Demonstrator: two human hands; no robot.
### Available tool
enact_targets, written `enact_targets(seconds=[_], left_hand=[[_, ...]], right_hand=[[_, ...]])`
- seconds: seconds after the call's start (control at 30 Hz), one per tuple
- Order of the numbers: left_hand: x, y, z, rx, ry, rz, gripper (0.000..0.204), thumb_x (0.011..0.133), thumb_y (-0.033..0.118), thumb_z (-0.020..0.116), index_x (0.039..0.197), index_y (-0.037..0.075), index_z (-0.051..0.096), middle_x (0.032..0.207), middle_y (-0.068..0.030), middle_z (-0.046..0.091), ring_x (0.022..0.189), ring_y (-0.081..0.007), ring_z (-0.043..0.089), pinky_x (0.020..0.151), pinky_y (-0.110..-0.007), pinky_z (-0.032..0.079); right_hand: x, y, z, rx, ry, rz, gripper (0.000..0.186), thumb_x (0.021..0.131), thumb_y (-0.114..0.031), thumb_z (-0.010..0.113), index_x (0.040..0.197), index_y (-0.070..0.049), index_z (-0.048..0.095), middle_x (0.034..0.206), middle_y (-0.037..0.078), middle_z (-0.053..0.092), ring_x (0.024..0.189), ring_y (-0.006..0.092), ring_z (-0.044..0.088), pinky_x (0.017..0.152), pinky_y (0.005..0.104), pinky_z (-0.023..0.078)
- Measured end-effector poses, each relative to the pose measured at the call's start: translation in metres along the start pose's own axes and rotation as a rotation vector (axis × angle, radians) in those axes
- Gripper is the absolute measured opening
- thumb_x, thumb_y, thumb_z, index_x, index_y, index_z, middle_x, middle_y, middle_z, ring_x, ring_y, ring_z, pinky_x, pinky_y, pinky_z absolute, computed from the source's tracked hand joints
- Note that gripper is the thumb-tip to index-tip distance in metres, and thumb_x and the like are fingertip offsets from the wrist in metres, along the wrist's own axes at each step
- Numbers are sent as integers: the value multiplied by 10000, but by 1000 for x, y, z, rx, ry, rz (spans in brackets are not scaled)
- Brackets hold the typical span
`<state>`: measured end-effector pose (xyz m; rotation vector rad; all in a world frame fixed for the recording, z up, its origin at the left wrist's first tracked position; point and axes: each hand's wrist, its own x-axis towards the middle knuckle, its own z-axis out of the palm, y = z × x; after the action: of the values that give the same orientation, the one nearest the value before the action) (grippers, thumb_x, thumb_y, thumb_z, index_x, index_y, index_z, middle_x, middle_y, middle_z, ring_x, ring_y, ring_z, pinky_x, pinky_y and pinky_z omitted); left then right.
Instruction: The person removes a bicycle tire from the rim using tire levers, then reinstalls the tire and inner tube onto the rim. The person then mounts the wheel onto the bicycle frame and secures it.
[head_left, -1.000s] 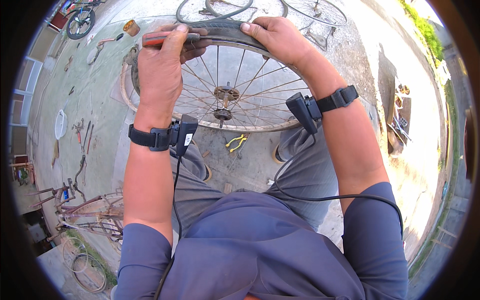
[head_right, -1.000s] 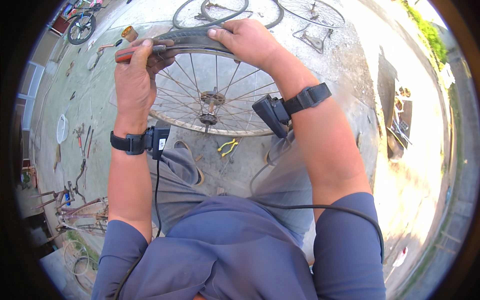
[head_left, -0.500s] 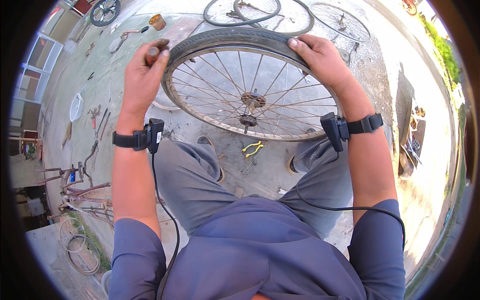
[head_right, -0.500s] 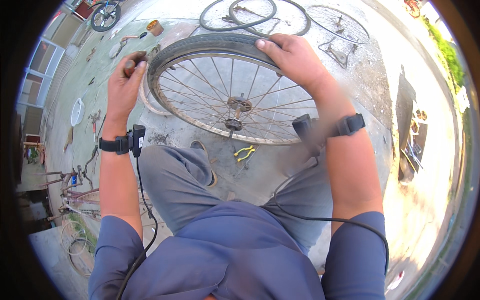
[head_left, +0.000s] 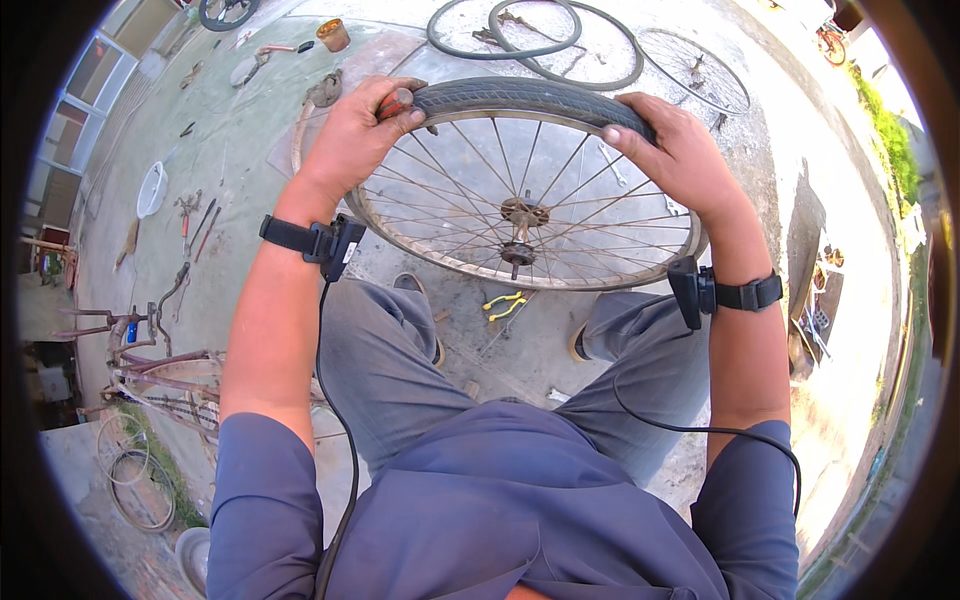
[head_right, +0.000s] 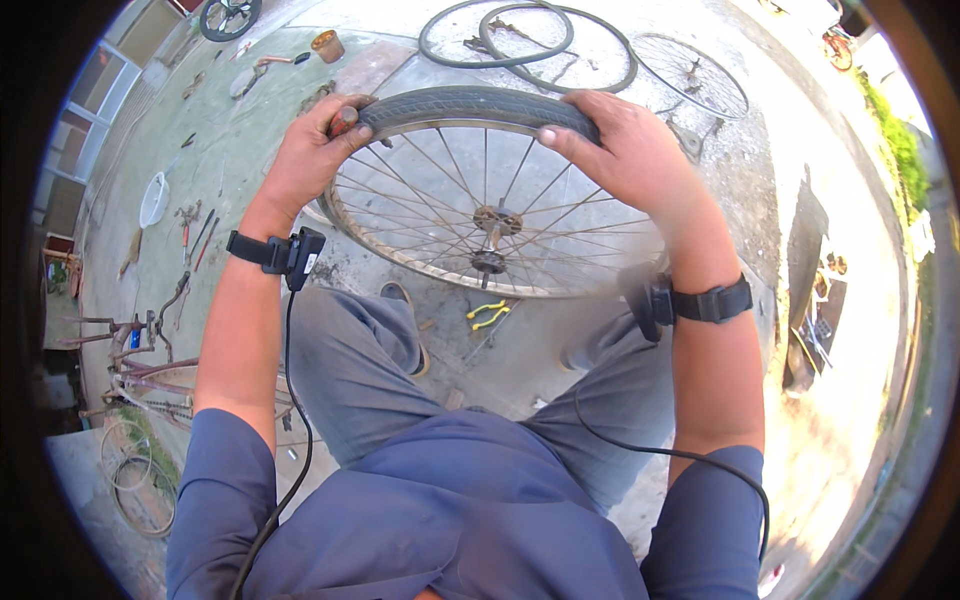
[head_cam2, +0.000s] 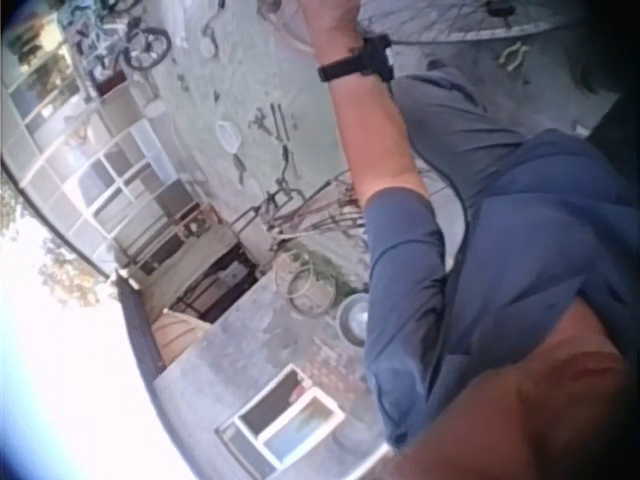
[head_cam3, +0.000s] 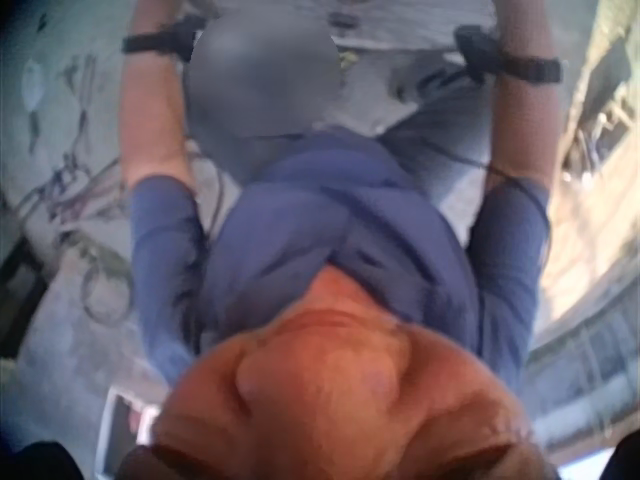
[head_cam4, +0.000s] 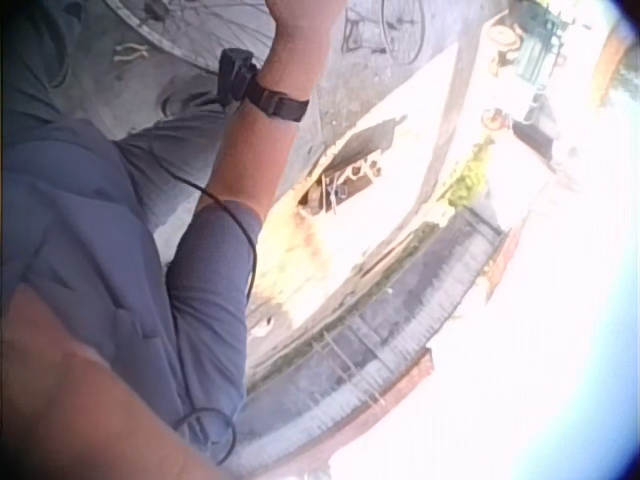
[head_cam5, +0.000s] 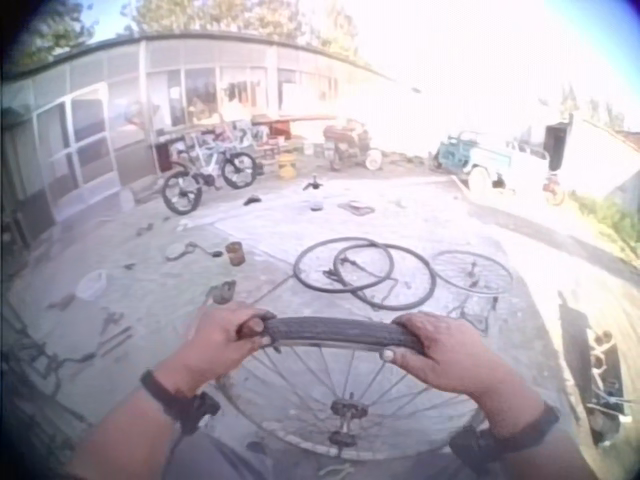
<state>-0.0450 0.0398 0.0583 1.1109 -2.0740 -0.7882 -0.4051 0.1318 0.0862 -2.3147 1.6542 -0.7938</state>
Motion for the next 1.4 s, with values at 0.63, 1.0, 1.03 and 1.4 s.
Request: enact_targets(seconds=[0.63, 1.0, 1.03, 1.4], left_hand=[[-58, -31, 30, -63, 68, -84, 389, 927, 104, 767, 1282, 2, 646, 981, -76, 623, 871, -174, 582, 816, -316, 507], [-56, 13, 10, 41, 144, 82, 389, 895, 51, 770, 1265, 12, 660, 1049, -111, 671, 927, -243, 651, 849, -325, 527], [-53, 17, 10, 79, 157, 143, 396, 892, 50, 770, 1270, 15, 660, 1052, -114, 671, 929, -250, 655, 849, -325, 529], [-41, 30, 36, 211, 116, 268, 446, 908, 78, 751, 1339, 60, 638, 1132, -112, 698, 955, -273, 687, 859, -332, 545]], right_hand=[[1, 17, -7, -305, 21, -20, 456, 806, -337, 840, 1163, -124, 652, 1017, 105, 706, 990, 323, 692, 837, 432, 552], [-5, 2, -21, -307, 58, -76, 416, 812, -345, 833, 1099, -112, 645, 967, 81, 691, 936, 330, 691, 774, 438, 553], [-7, 2, -18, -280, 61, -69, 415, 814, -344, 832, 1099, -108, 644, 969, 82, 691, 940, 330, 691, 777, 436, 554], [30, -23, 5, -326, -12, -222, 536, 792, -446, 837, 1184, -129, 657, 1026, 81, 723, 997, 320, 700, 829, 433, 564]])
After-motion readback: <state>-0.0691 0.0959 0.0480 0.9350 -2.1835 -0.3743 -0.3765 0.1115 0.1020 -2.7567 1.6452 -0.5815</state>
